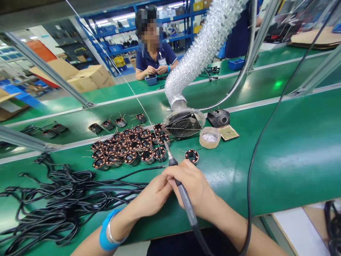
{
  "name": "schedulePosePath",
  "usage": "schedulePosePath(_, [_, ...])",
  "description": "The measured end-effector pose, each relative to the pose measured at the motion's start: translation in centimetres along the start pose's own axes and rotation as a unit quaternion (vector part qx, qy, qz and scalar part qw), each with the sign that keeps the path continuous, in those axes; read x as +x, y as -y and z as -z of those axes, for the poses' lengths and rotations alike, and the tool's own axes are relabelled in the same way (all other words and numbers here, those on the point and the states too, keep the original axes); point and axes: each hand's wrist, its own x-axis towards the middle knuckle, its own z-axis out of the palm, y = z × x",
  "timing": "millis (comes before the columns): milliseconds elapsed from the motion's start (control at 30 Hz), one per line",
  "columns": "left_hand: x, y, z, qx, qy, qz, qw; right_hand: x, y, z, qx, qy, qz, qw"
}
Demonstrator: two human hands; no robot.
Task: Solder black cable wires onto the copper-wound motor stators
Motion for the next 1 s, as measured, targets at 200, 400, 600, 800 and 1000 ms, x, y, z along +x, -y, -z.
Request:
schedulePosePath(200, [0.0,-0.1,0.9,0.042,0.013,0.028,0.999,-0.3,-1.6,0.9,-0.003,-0.024,-0.024,0.999])
schedulePosePath(400, [0.5,0.6,1.0,-0.032,0.02,0.044,0.998,-0.8,-2.4,1.2,0.011,0.009,-0.014,1.0])
schedulePosePath(600, [0.5,0.2,0.9,0.035,-0.004,0.028,0.999,-1.2,-2.8,0.8,0.034,0.021,-0.038,0.998])
schedulePosePath(800, [0.0,-0.7,1.0,0.13,-0.03,0.01,0.991,-2.0,-3.2,0.8,0.069,0.014,-0.086,0.994])
schedulePosePath(1000, [0.3,0.3,0.8,0.04,-0.005,0.037,0.999,-1.4,-3.0,0.7,0.017,0.003,0.015,1.0])
